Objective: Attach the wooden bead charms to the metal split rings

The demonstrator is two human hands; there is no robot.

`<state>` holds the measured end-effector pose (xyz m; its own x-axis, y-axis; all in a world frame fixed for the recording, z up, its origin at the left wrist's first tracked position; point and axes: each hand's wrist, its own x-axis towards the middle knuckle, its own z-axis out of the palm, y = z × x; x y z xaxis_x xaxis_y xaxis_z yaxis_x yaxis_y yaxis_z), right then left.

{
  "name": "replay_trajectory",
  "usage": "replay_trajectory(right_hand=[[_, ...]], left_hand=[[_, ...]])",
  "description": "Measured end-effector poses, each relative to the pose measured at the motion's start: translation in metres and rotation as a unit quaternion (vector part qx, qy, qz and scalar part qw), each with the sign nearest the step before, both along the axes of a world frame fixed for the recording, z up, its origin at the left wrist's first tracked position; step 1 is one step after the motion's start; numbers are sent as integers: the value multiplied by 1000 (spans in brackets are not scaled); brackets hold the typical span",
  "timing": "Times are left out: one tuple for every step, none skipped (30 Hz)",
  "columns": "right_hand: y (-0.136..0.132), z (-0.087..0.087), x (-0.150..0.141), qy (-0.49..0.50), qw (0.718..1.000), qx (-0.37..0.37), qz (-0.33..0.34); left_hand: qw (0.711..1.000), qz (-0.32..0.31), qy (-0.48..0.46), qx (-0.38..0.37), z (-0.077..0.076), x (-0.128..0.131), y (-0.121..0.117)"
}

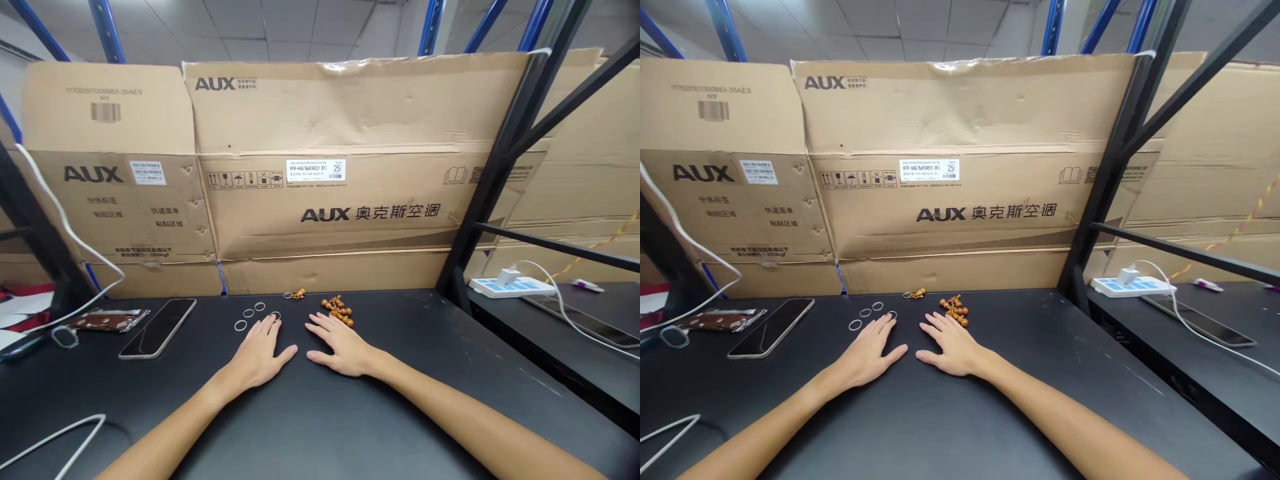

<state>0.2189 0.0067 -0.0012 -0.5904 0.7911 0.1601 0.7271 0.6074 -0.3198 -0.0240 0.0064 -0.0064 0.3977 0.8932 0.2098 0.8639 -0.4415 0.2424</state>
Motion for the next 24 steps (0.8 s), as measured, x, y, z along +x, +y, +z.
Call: replay_trajectory(right_hand=[[0,-1,0,5,1000,16,-2],[0,-1,-1,11,999,39,-9],[0,-2,-2,19,997,68,-22],[0,-3,-2,27,994,101,-42],[0,-3,-3,31,988,133,-68],[1,-3,-4,30,981,162,-98],[2,-3,-4,22,974,184,-128],[3,-4,-4,8,968,198,-154],[4,-4,-4,-6,963,204,-177],[5,-5,-3,-20,959,205,-193],[6,-7,-3,-29,958,201,-202],[7,-8,-2,-32,958,197,-205],[8,-10,-1,-30,960,195,-200],[9,-11,-1,-23,962,194,-190],[10,-13,0,-12,965,194,-174],[11,-14,1,3,969,194,-153],[11,-15,1,20,973,193,-128],[12,-16,2,40,976,190,-100],[12,-16,2,61,978,185,-72],[11,-16,2,83,980,178,-45],[11,-16,1,105,980,168,-21],[10,-16,1,126,980,156,0],[9,-16,0,143,979,145,18],[9,-15,0,158,978,135,30]], left_hand=[[1000,-2,-2,-3,1,0,0],[1000,-5,-5,-4,2,0,-1],[1000,-10,-7,-3,3,0,-1],[1000,-14,-7,-1,3,0,-1],[1000,-18,-6,1,4,0,-1],[1000,-22,-5,2,4,0,-1],[1000,-25,-5,1,4,0,-1],[1000,-29,-8,2,4,0,-2],[999,-33,-12,3,5,0,-2],[999,-39,-17,6,5,0,-3],[999,-45,-23,12,5,1,-3],[998,-52,-27,20,6,1,-4],[997,-60,-32,28,6,1,-5],[996,-68,-37,37,7,2,-6],[995,-76,-43,43,8,2,-7],[994,-83,-49,47,9,2,-7],[993,-90,-56,49,11,3,-7],[992,-96,-61,50,11,3,-7],[991,-102,-66,49,12,3,-6],[991,-107,-69,48,12,3,-5],[990,-110,-73,49,12,2,-4],[989,-112,-77,51,11,2,-2],[989,-113,-81,53,10,1,0],[989,-113,-84,54,9,1,1]])
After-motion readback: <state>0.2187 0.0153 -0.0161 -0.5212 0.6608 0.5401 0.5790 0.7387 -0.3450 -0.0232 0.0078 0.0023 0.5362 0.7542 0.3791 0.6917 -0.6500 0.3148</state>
